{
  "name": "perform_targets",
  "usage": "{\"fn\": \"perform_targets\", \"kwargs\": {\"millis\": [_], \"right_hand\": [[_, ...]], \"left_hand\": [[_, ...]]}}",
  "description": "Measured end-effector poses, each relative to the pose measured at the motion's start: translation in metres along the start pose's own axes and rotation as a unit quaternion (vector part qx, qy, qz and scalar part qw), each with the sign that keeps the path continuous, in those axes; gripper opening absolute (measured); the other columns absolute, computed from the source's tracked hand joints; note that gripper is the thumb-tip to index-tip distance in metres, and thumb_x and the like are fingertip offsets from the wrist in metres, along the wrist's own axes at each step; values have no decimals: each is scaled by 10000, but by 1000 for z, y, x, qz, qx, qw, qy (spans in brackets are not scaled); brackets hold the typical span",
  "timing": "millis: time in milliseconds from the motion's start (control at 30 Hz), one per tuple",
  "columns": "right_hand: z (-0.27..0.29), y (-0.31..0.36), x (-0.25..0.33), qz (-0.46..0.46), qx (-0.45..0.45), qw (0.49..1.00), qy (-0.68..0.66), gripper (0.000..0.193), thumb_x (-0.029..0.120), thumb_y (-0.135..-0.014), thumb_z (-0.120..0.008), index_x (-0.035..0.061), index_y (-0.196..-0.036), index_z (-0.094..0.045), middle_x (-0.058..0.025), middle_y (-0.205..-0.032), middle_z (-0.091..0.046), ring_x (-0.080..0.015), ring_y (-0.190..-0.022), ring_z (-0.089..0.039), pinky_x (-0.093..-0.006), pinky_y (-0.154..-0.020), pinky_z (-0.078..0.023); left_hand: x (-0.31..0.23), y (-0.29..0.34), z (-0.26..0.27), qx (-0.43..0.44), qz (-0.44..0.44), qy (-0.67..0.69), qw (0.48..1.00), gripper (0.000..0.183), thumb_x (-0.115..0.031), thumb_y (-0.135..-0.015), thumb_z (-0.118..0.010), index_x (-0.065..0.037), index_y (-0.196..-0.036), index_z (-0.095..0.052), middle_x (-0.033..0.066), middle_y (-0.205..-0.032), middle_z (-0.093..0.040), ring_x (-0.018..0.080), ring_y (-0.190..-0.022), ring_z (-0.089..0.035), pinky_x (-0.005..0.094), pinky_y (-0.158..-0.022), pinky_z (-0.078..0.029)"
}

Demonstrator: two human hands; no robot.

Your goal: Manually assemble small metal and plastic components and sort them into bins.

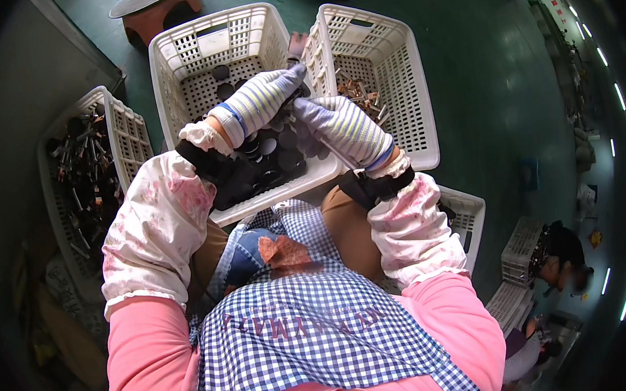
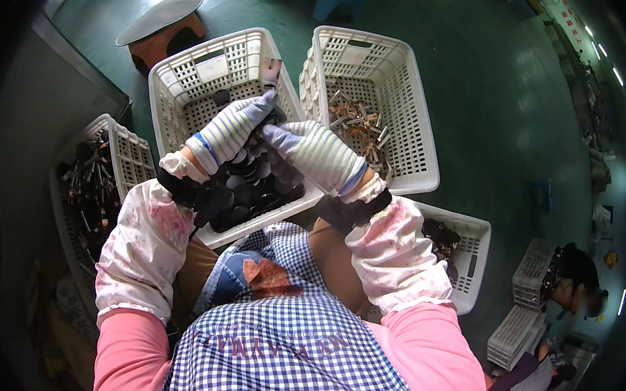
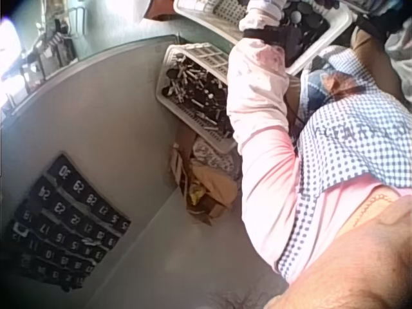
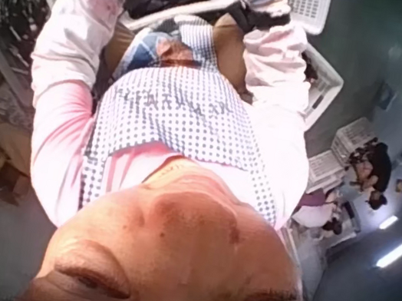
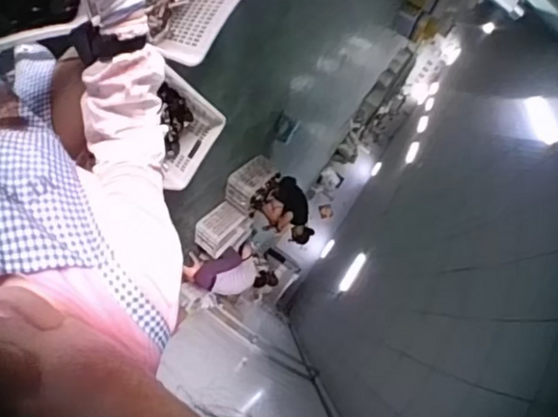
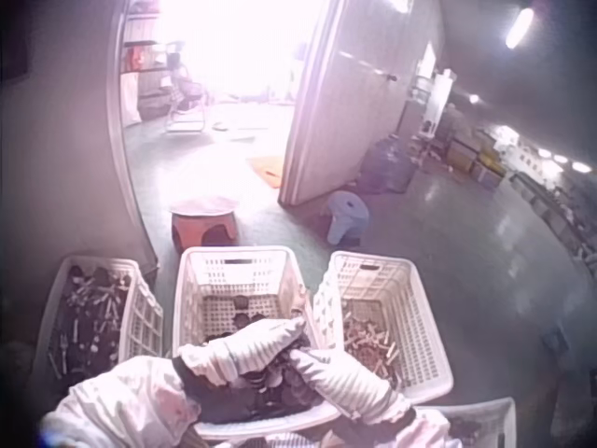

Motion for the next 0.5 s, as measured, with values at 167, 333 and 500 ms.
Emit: {"fn": "perform_targets", "kwargs": {"millis": [167,333,500], "right_hand": [[34,25,39,159,13,987,-37,364,355,-1026,-522,24,-966,-660,-79,-787,-687,-149,-617,-639,-245,-528,-485],[159,110,42,240,-156,957,-52,366,348,-1027,-501,13,-1087,-632,-129,-913,-704,-235,-812,-696,-326,-737,-565],[291,206,-81,104,-403,906,-80,392,380,-969,-614,39,-1161,-638,-117,-1041,-706,-217,-931,-693,-330,-807,-557]], "left_hand": [[-23,9,14,-80,-60,150,984,346,-427,-907,-678,-90,-986,-684,40,-827,-702,156,-618,-656,280,-482,-514],[-23,7,0,-19,-43,176,983,392,-426,-934,-616,-51,-1017,-697,63,-892,-730,187,-674,-682,282,-508,-521],[-23,5,-8,-1,-27,137,990,444,-462,-940,-599,-43,-1072,-664,105,-973,-712,216,-683,-660,296,-540,-517]]}}
Point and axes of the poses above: each hand's wrist, its own y-axis away from the middle knuckle, its own z-axis out of the back of the hand, x = y × z, the point moved 9 cm from there along -y, towards the middle knuckle
